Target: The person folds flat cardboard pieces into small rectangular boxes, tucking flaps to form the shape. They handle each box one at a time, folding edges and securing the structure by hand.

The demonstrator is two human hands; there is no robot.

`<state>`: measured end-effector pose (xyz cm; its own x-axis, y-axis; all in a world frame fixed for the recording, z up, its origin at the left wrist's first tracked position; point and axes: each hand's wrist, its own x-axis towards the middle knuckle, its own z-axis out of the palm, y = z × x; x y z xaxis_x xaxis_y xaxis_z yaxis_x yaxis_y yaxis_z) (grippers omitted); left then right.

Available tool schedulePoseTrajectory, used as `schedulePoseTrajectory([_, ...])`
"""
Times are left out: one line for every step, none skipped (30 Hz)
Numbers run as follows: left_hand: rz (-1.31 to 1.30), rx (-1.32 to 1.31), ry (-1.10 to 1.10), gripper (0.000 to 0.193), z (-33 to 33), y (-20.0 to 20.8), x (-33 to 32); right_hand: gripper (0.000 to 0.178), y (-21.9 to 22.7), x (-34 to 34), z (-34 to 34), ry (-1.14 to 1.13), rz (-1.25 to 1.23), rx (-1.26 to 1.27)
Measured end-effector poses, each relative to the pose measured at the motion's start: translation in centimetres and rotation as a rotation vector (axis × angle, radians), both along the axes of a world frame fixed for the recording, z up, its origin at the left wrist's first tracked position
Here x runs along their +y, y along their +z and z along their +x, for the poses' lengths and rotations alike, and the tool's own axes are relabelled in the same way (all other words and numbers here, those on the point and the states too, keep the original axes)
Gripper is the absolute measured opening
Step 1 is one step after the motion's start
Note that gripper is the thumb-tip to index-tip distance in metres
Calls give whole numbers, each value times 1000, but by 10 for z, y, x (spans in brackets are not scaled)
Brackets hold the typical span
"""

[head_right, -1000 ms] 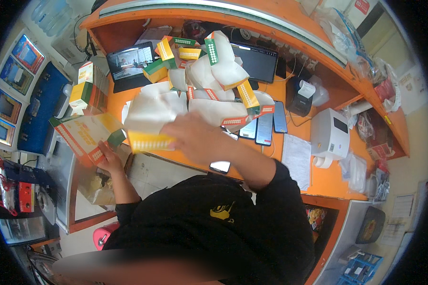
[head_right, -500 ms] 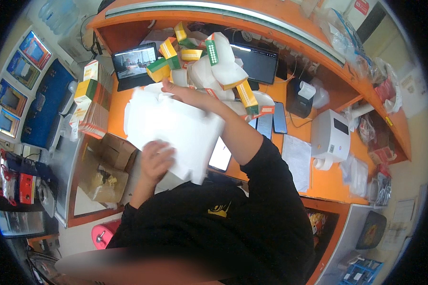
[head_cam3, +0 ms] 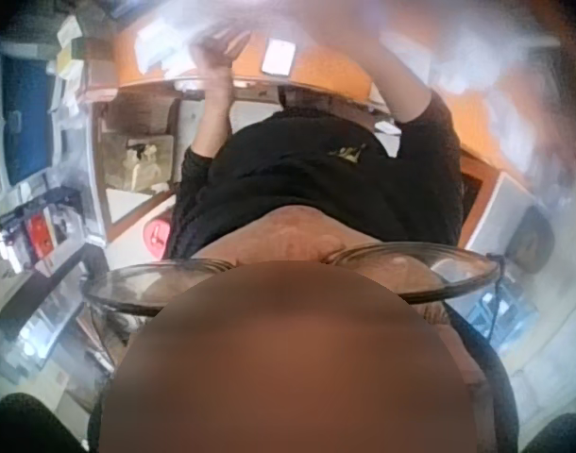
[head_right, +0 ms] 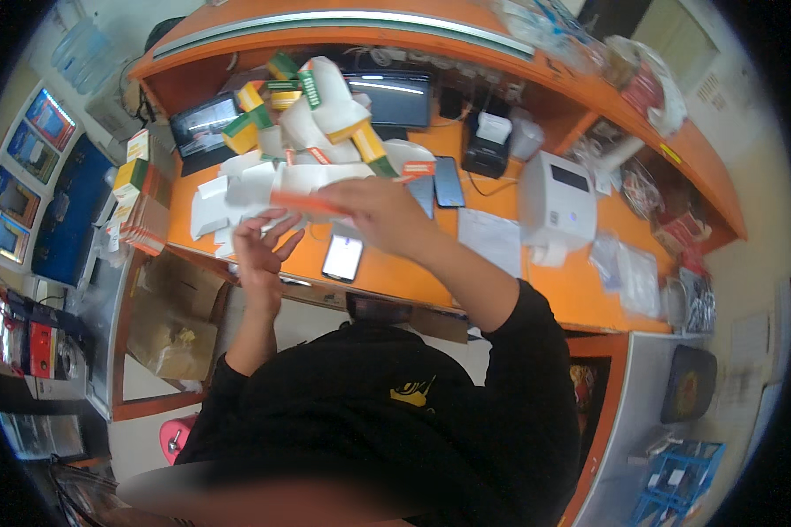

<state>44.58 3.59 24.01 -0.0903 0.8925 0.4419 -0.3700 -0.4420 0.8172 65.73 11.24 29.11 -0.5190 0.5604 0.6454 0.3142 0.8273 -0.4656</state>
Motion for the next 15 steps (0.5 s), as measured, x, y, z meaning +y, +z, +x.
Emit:
schedulePoseTrajectory([-55,-87,16,68,8,5,-2,40,-3,-17,12,-3,148,-73])
schedulePoseTrajectory([-134,-89,8,64,18,8,-8,42,-6,-34,25,-4,296,-149])
schedulePoseTrajectory([-211,-88,0,61,27,11,-15,48,-9,-54,37,-49,260,-214])
schedulePoseTrajectory([-269,-97,-17,58,37,13,-20,48,-12,-69,48,-85,239,-204])
schedulePoseTrajectory([-314,-98,-63,41,46,15,-25,49,-14,-81,57,-120,214,-200])
schedulePoseTrajectory([-338,-73,-77,37,57,15,-31,49,-15,-90,66,-149,195,-186])
schedulePoseTrajectory([-363,-47,-87,34,68,15,-35,52,-14,-96,75,-123,193,-143])
schedulePoseTrajectory([-420,-22,-90,30,76,15,-40,55,-14,-107,84,-137,125,-209])
schedulePoseTrajectory([-367,-106,-109,13,90,12,-48,59,-14,-121,91,-143,92,-231])
schedulePoseTrajectory([-384,-105,-105,12,97,11,-55,65,-14,-134,95,-150,58,-263])
schedulePoseTrajectory([-359,-112,-126,10,104,11,-63,70,-14,-143,98,-155,56,-228])
schedulePoseTrajectory([-407,-115,-128,8,109,10,-71,76,-14,-151,99,-160,54,-207])
schedulePoseTrajectory([-411,-98,-112,6,112,11,-77,82,-13,-159,100,-163,54,-177])
schedulePoseTrajectory([-361,-118,-100,6,116,11,-84,78,-14,-168,100,-185,59,-152])
schedulePoseTrajectory([-370,-132,-72,6,121,11,-91,74,-15,-177,98,-205,66,-118])
